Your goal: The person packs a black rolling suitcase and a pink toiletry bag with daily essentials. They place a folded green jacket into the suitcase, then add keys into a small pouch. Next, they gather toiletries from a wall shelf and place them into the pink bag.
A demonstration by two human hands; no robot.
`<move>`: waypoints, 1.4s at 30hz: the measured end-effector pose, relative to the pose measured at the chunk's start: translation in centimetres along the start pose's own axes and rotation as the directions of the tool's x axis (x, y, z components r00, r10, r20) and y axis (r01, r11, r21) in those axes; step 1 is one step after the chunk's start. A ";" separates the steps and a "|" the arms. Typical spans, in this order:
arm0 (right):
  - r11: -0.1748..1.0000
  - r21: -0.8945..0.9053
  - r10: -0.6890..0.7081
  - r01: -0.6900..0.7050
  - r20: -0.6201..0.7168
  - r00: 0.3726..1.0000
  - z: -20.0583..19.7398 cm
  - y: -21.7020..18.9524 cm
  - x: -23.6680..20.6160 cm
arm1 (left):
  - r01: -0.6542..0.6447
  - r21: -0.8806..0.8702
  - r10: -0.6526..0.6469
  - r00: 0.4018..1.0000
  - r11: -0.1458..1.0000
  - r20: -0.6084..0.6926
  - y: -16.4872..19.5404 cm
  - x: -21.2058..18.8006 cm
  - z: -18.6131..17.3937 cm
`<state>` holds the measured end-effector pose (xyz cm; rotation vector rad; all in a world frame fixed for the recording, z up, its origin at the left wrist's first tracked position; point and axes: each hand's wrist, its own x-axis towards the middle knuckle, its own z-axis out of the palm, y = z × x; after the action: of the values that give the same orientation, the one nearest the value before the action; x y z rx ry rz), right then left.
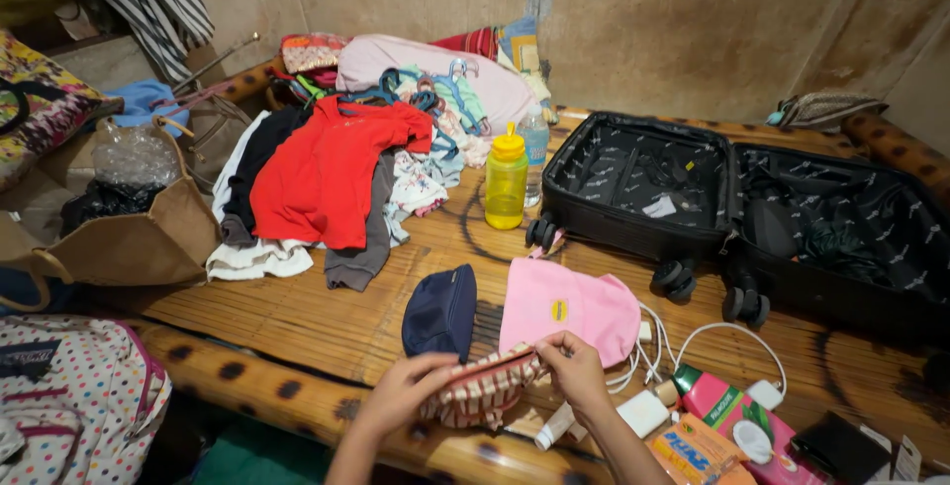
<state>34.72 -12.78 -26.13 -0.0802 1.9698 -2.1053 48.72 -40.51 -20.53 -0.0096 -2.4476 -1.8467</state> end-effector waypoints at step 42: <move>0.220 -0.846 0.249 0.486 0.531 0.810 1.9 -4.0 -10.0 | 0.081 0.739 0.226 0.925 0.669 -0.306 2.7 3.0 6.3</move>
<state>44.22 -12.20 -20.70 -1.0249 2.4847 -0.2932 45.49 -33.87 -19.50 0.2618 -2.6376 -0.5951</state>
